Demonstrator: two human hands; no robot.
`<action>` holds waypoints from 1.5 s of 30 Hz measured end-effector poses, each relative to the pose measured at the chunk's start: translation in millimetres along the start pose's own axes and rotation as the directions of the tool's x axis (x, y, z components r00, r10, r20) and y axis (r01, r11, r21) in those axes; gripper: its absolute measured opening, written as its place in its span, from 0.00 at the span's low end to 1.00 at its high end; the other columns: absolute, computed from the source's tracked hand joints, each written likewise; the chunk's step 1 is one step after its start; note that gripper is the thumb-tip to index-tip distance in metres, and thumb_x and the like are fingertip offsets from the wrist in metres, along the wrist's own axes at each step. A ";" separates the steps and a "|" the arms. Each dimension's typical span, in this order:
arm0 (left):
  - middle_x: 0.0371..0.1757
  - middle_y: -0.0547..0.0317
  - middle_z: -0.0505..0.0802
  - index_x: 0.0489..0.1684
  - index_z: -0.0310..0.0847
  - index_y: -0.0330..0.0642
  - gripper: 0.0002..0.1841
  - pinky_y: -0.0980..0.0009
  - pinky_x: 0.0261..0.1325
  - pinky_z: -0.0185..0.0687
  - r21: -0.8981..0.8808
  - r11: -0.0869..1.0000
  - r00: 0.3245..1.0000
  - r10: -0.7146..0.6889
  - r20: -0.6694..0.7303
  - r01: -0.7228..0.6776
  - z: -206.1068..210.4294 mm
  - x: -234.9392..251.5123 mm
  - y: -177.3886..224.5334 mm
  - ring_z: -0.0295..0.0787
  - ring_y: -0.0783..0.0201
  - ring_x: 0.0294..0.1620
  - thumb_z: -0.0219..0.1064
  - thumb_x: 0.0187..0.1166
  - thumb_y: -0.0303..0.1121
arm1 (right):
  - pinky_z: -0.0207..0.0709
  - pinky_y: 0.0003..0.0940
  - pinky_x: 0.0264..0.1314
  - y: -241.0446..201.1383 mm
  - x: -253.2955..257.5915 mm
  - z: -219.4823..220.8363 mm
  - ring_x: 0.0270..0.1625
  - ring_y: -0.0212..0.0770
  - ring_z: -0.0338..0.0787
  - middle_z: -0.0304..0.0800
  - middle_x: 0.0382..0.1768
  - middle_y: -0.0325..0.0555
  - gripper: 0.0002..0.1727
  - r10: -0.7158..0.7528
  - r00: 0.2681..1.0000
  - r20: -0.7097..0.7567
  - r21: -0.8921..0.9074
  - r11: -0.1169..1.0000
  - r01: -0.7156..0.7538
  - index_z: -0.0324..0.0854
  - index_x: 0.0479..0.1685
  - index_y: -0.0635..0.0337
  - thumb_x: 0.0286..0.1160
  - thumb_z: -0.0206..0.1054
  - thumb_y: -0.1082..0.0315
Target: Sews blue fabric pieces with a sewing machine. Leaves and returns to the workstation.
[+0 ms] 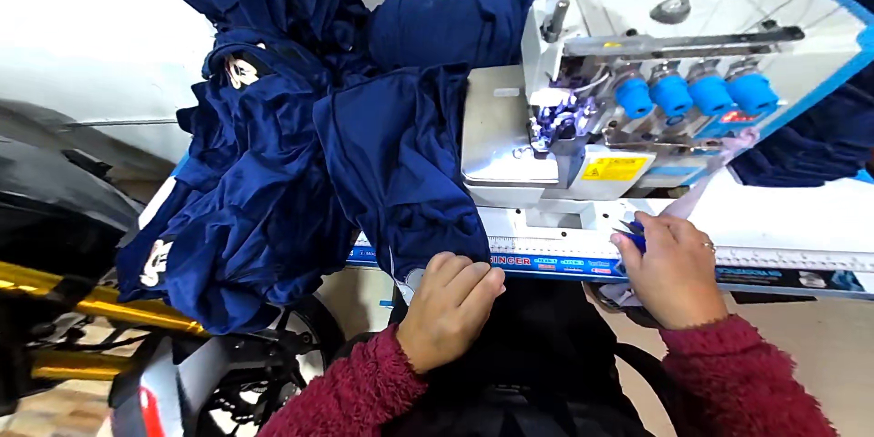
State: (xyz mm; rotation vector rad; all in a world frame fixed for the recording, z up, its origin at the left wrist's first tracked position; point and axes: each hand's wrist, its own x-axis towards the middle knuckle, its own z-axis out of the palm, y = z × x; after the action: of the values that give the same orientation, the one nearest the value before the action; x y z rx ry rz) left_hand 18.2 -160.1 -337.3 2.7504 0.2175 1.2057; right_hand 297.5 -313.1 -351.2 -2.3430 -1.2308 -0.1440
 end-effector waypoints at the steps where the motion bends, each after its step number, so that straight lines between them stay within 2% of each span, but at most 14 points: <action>1: 0.48 0.56 0.94 0.51 0.88 0.42 0.09 0.59 0.64 0.80 -0.002 1.000 1.000 -0.001 -0.005 0.001 0.0 -0.3 0.5 0.89 0.59 0.52 0.62 0.85 0.31 | 0.71 0.79 0.64 1.3 1.7 -1.7 0.64 0.81 0.80 0.81 0.61 0.78 0.24 -0.028 0.999 0.020 0.022 0.999 0.028 0.80 0.68 0.75 0.83 0.67 0.63; 4: 0.48 0.57 0.93 0.51 0.87 0.43 0.08 0.60 0.64 0.80 -0.003 1.000 1.000 0.000 -0.018 -0.001 1.7 0.5 0.4 0.88 0.59 0.53 0.62 0.86 0.31 | 0.78 0.70 0.60 -13.9 3.1 -4.4 0.59 0.73 0.85 0.86 0.56 0.71 0.22 -0.268 0.963 -0.019 0.116 0.956 0.268 0.84 0.65 0.70 0.79 0.69 0.64; 8: 0.48 0.57 0.93 0.49 0.88 0.43 0.08 0.59 0.65 0.80 -0.020 1.000 1.000 0.014 -0.016 -0.014 3.6 2.8 1.2 0.88 0.60 0.53 0.62 0.85 0.31 | 0.84 0.47 0.62 -79.2 1.0 2.9 0.59 0.53 0.88 0.90 0.52 0.52 0.17 -0.631 0.739 -0.236 0.191 0.716 0.671 0.89 0.59 0.57 0.81 0.69 0.57; 10: 0.47 0.58 0.93 0.49 0.88 0.44 0.08 0.59 0.64 0.80 -0.021 1.000 1.000 0.022 -0.013 -0.023 2.5 5.1 1.4 0.88 0.60 0.52 0.62 0.85 0.30 | 0.83 0.45 0.65 -96.2 6.3 12.6 0.61 0.51 0.87 0.90 0.53 0.50 0.16 -0.688 0.666 -0.289 0.188 0.641 0.744 0.89 0.62 0.55 0.82 0.68 0.60; 13: 0.46 0.57 0.93 0.47 0.89 0.43 0.08 0.60 0.62 0.81 -0.017 0.999 0.999 0.033 -0.009 -0.033 1.2 7.1 0.7 0.88 0.60 0.51 0.62 0.85 0.30 | 0.82 0.42 0.68 -103.5 17.0 21.5 0.63 0.52 0.87 0.90 0.54 0.51 0.16 -0.699 0.637 -0.326 0.153 0.625 0.765 0.90 0.62 0.56 0.82 0.68 0.61; 23: 0.44 0.58 0.95 0.46 0.89 0.43 0.08 0.63 0.58 0.85 -0.059 0.997 0.998 0.056 0.022 -0.055 8.6 11.7 3.7 0.90 0.60 0.49 0.62 0.84 0.29 | 0.83 0.39 0.68 -100.5 20.7 21.4 0.62 0.49 0.88 0.91 0.52 0.49 0.12 -0.634 0.651 -0.417 0.145 0.661 0.736 0.92 0.56 0.56 0.81 0.69 0.64; 29: 0.41 0.57 0.95 0.48 0.90 0.41 0.11 0.65 0.48 0.90 -0.072 0.994 0.977 0.094 0.190 -0.082 5.8 75.3 1.5 0.94 0.62 0.43 0.59 0.83 0.27 | 0.87 0.50 0.62 -40.7 12.1 23.9 0.58 0.50 0.92 0.94 0.51 0.46 0.19 -0.397 0.858 -0.326 0.097 0.889 0.448 0.92 0.57 0.55 0.78 0.68 0.53; 33: 0.32 0.55 0.92 0.42 0.91 0.41 0.10 0.60 0.33 0.90 0.021 0.999 0.930 -0.032 0.367 0.026 35.0 134.1 -1.6 0.93 0.58 0.32 0.61 0.82 0.28 | 0.86 0.62 0.59 7.1 10.3 17.8 0.56 0.61 0.93 0.95 0.50 0.54 0.19 -0.223 0.953 -0.207 0.015 0.973 0.231 0.92 0.55 0.61 0.67 0.76 0.61; 35: 0.35 0.51 0.92 0.48 0.89 0.40 0.10 0.54 0.36 0.89 0.081 0.992 0.847 -0.129 0.516 0.102 47.7 150.2 0.9 0.94 0.52 0.36 0.60 0.85 0.30 | 0.85 0.63 0.61 17.5 14.0 7.4 0.57 0.62 0.93 0.95 0.49 0.55 0.18 -0.166 0.973 -0.158 -0.013 0.986 0.166 0.92 0.54 0.61 0.63 0.80 0.65; 37: 0.39 0.49 0.93 0.63 0.86 0.41 0.14 0.53 0.42 0.90 0.048 0.991 0.811 -0.129 0.571 0.124 52.8 149.8 2.2 0.94 0.50 0.40 0.59 0.86 0.30 | 0.85 0.64 0.61 26.2 17.7 1.8 0.57 0.62 0.93 0.96 0.49 0.55 0.18 -0.143 0.980 -0.141 -0.020 0.990 0.141 0.93 0.53 0.61 0.62 0.82 0.68; 39: 0.41 0.49 0.93 0.72 0.82 0.44 0.19 0.53 0.43 0.90 -0.004 0.994 0.848 -0.087 0.522 0.105 49.1 136.0 -1.7 0.94 0.51 0.41 0.60 0.84 0.27 | 0.85 0.65 0.62 31.2 18.0 0.6 0.59 0.63 0.93 0.95 0.52 0.56 0.18 -0.148 0.974 -0.173 -0.003 0.989 0.149 0.92 0.53 0.62 0.63 0.82 0.70; 41: 0.40 0.54 0.94 0.67 0.86 0.44 0.19 0.57 0.42 0.92 -0.006 1.000 0.925 -0.016 0.380 0.020 34.4 120.0 -11.9 0.94 0.56 0.39 0.63 0.79 0.23 | 0.85 0.61 0.63 29.2 15.8 0.2 0.61 0.60 0.93 0.95 0.55 0.53 0.16 -0.197 0.947 -0.255 0.014 0.978 0.207 0.92 0.54 0.61 0.68 0.76 0.67; 43: 0.43 0.57 0.95 0.55 0.90 0.43 0.15 0.57 0.51 0.90 0.049 0.997 0.930 0.045 0.364 -0.068 6.3 109.9 -29.4 0.94 0.57 0.47 0.62 0.77 0.22 | 0.87 0.53 0.61 9.9 10.4 0.6 0.59 0.52 0.94 0.96 0.53 0.48 0.15 -0.227 0.914 -0.335 0.091 0.958 0.271 0.93 0.52 0.57 0.78 0.66 0.59; 45: 0.47 0.61 0.94 0.46 0.90 0.47 0.12 0.53 0.63 0.84 0.112 0.976 0.897 0.124 0.425 -0.188 -19.1 99.4 -54.9 0.91 0.58 0.55 0.58 0.81 0.24 | 0.89 0.44 0.58 -23.4 -2.7 7.2 0.55 0.41 0.95 0.97 0.50 0.42 0.17 -0.225 0.931 -0.288 0.293 0.905 0.310 0.93 0.51 0.54 0.83 0.63 0.54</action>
State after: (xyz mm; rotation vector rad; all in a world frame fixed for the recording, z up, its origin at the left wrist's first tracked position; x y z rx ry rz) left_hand 66.3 -86.8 -262.7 3.1245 0.0420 0.6187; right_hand 276.3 -300.7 -349.7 -1.7972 -1.3307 -0.2872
